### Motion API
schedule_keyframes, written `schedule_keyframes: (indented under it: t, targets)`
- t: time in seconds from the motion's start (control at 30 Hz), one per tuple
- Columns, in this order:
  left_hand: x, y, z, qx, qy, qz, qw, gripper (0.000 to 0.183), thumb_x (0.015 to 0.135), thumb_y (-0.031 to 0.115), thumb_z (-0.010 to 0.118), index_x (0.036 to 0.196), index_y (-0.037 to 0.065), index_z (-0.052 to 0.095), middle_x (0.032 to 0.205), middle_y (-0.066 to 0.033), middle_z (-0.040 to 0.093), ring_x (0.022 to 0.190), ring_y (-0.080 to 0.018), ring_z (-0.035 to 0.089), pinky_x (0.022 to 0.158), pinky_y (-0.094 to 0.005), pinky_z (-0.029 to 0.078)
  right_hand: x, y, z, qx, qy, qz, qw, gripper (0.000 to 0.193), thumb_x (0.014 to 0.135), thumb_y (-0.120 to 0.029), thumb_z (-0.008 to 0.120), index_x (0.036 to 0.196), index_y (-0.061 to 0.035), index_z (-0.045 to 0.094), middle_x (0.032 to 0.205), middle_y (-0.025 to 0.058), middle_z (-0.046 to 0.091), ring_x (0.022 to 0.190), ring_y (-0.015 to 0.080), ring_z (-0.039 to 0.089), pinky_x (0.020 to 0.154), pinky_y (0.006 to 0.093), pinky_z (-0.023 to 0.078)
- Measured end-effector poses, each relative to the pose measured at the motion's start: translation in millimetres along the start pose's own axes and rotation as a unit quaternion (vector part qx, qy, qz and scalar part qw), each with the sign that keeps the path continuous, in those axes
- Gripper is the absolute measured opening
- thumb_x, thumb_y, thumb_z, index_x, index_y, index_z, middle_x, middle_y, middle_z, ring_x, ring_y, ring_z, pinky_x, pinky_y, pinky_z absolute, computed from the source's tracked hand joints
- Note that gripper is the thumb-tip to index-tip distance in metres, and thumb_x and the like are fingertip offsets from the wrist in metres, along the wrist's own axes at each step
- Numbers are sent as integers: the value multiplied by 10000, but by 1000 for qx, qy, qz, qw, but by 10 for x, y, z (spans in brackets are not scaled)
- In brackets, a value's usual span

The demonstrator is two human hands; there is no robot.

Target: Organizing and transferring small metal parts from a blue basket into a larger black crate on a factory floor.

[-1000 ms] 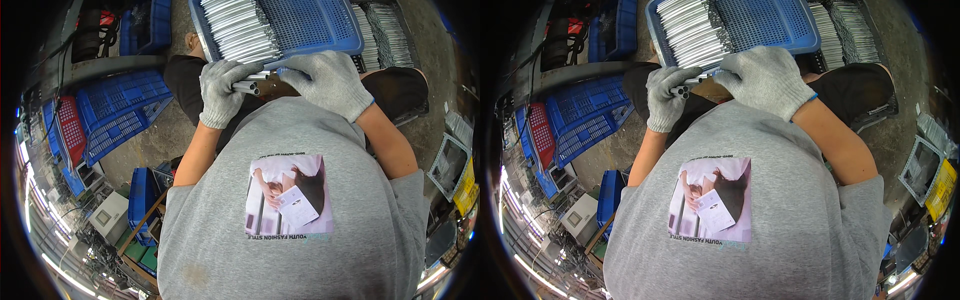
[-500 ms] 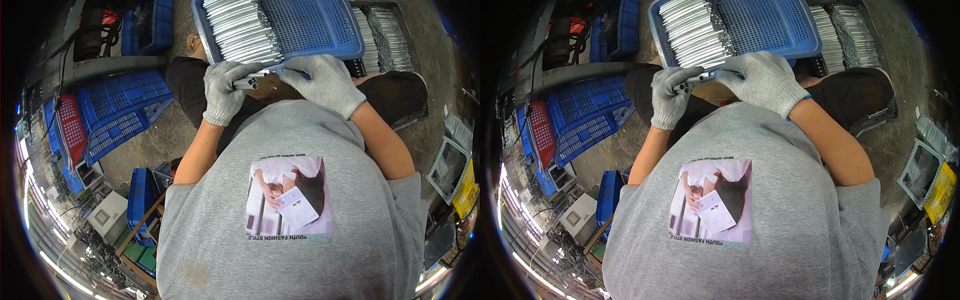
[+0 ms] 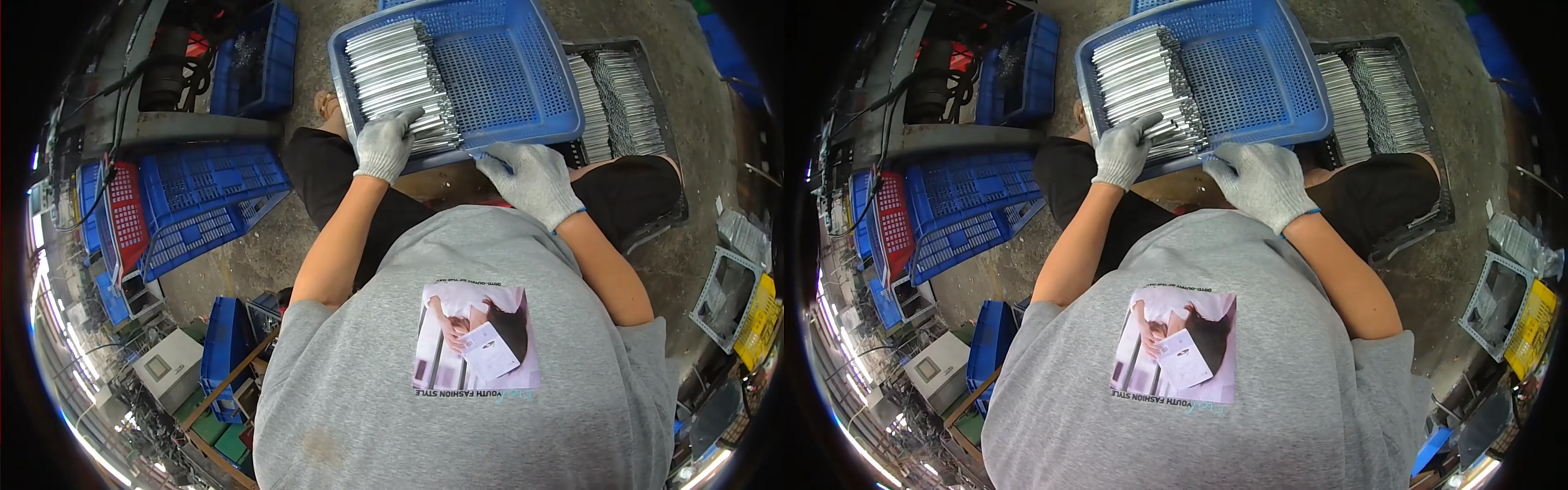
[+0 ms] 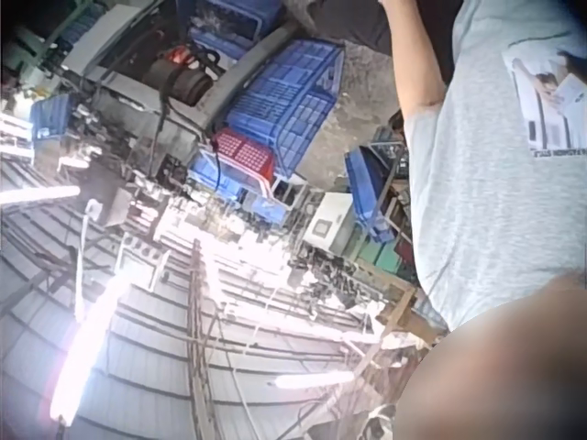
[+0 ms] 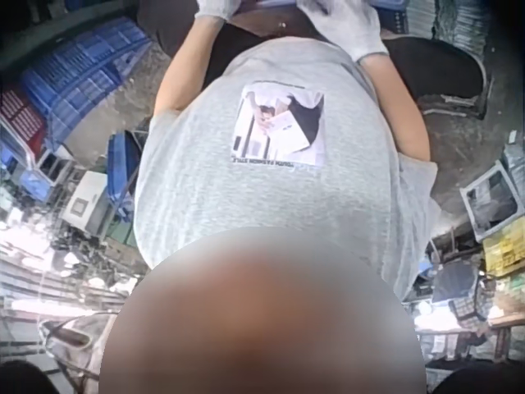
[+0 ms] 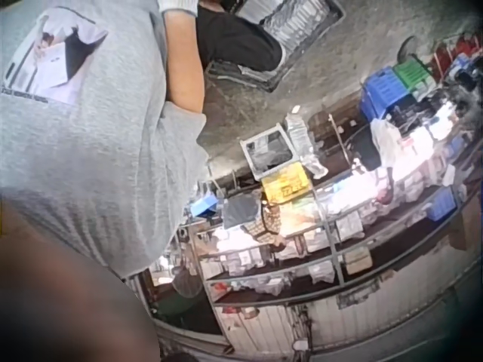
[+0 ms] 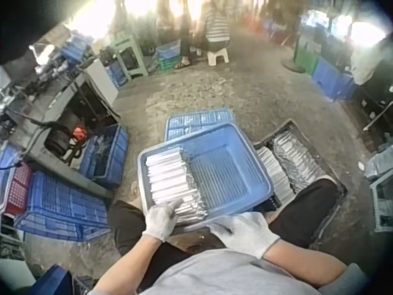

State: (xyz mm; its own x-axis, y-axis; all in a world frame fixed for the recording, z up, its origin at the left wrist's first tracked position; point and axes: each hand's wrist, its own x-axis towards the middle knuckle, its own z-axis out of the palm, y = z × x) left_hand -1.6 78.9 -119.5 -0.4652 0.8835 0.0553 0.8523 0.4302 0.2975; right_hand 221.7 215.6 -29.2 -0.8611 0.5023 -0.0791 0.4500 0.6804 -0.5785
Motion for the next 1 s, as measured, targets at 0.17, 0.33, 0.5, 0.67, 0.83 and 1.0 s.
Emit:
schedule_keyframes:
  t: [0.17, 0.33, 0.5, 0.67, 0.83, 1.0]
  targets:
    - [-143, -43, -251, -109, -51, 11, 993, 353, 812, -12, 663, 1155, 45, 726, 825, -49, 735, 671, -199, 656, 658, -325, 520, -1, -87, -148, 8, -21, 4, 1000, 211, 913, -249, 682, 994, -86, 790, 764, 82, 750, 577, 278, 657, 562, 387, 503]
    - [-293, 13, -445, -251, -32, 59, 966, 280, 810, -7, 666, 1083, 28, 720, 794, -39, 711, 652, -187, 641, 622, -323, 502, 5, -147, -224, 4, -11, -34, 999, 199, 899, -253, 698, 998, -113, 800, 754, 66, 750, 559, 242, 648, 551, 355, 498]
    - [-361, 80, -604, -272, -39, 72, 959, 213, 809, 40, 704, 1022, 28, 712, 775, -49, 699, 654, -202, 628, 640, -338, 491, -10, -188, -241, -16, -14, -68, 997, 182, 894, -248, 703, 983, -125, 804, 743, 58, 749, 532, 205, 630, 532, 324, 484]
    - [-373, 148, -648, -225, -14, 126, 966, 209, 794, 75, 717, 1000, 45, 722, 767, -48, 692, 655, -220, 617, 672, -337, 478, -7, -179, -198, -32, 26, -134, 990, 180, 902, -251, 679, 804, -119, 752, 640, 11, 687, 470, 175, 574, 473, 297, 445]
    - [-432, 240, -641, -226, 0, 139, 964, 199, 795, 129, 735, 983, 65, 730, 774, -41, 692, 680, -238, 618, 729, -335, 467, 24, -226, -263, -75, -6, -113, 991, 150, 899, -215, 691, 899, -114, 801, 678, 37, 723, 475, 173, 587, 474, 290, 441]
    - [-460, 349, -654, -171, 47, 119, 977, 204, 782, 138, 730, 977, 79, 736, 786, -31, 694, 701, -231, 620, 759, -335, 460, -27, -242, -226, -67, -19, -85, 994, 146, 899, -218, 692, 876, -123, 801, 657, 29, 713, 467, 167, 577, 468, 279, 434]
